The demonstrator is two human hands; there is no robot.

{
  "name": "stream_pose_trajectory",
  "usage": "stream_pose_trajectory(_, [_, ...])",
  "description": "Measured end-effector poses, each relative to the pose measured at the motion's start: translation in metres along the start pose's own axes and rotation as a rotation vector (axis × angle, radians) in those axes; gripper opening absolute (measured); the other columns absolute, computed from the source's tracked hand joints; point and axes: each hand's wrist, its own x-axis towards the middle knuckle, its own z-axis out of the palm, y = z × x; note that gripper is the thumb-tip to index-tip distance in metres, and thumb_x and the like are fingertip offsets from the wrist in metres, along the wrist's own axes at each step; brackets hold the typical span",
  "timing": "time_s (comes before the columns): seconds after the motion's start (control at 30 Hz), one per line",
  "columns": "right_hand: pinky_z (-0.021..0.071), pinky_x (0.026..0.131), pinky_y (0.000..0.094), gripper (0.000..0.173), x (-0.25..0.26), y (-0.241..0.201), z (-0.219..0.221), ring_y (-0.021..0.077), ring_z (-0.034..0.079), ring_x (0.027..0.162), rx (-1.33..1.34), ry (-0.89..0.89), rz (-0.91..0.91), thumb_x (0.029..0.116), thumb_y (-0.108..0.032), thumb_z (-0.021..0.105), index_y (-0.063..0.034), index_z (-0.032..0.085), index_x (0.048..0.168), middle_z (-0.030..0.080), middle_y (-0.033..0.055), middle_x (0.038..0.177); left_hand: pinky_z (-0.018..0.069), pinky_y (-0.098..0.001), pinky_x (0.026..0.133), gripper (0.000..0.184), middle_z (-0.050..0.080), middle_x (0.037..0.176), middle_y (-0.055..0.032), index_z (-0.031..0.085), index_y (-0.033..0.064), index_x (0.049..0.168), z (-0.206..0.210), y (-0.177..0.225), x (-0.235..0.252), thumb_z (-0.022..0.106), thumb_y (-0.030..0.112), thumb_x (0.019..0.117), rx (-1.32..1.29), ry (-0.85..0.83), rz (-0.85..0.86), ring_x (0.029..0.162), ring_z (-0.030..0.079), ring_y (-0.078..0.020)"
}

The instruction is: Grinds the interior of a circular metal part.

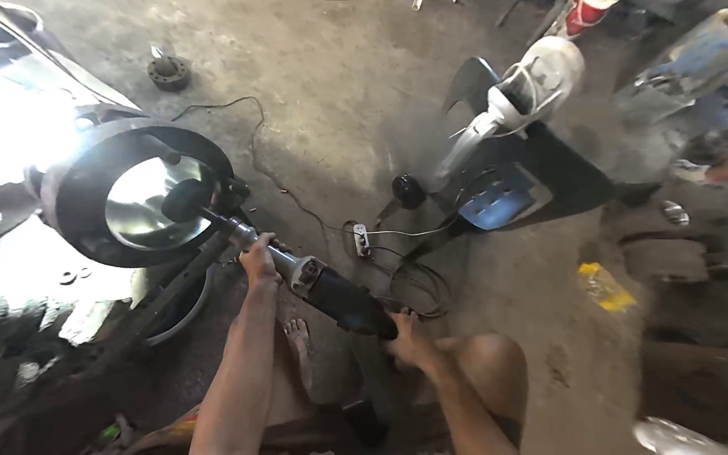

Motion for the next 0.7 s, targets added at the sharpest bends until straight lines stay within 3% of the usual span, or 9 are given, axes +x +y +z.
stream_pose_trajectory(0.37, [0.0538, 0.098, 0.0590, 0.045, -0.006, 0.009, -0.003, 0.0293, 0.068, 0.112, -0.002, -0.028, 0.025, 0.0824, -0.043, 0.077, -0.0188, 0.071, 0.120, 0.073, 0.0093, 0.113, 0.0591, -0.0405, 0.055, 0.019, 0.064, 0.071, -0.0092, 0.060, 0.0046, 0.103, 0.002, -0.012, -0.007, 0.069, 0.015, 0.0889, -0.006, -0.004, -0.037, 0.057, 0.065, -0.0218])
stream_pose_trajectory(0.5, [0.0539, 0.098, 0.0585, 0.044, -0.004, -0.006, -0.002, 0.0271, 0.069, 0.111, -0.019, -0.029, 0.018, 0.0836, -0.048, 0.075, -0.0211, 0.072, 0.118, 0.074, 0.0059, 0.112, 0.0589, -0.0401, 0.055, 0.022, 0.064, 0.072, -0.0067, 0.060, 0.0078, 0.104, -0.007, -0.002, 0.000, 0.070, 0.017, 0.0864, 0.027, -0.021, -0.016, 0.058, 0.065, -0.0207])
stream_pose_trajectory(0.7, [0.0545, 0.099, 0.0550, 0.048, 0.000, -0.045, -0.011, 0.0260, 0.070, 0.112, 0.003, -0.075, -0.015, 0.0898, -0.050, 0.073, -0.0218, 0.069, 0.128, 0.074, 0.0069, 0.116, 0.0592, -0.0400, 0.058, 0.011, 0.062, 0.071, -0.0049, 0.059, 0.0091, 0.097, -0.013, 0.026, 0.015, 0.065, 0.016, 0.0903, 0.028, -0.019, -0.003, 0.060, 0.064, -0.0190])
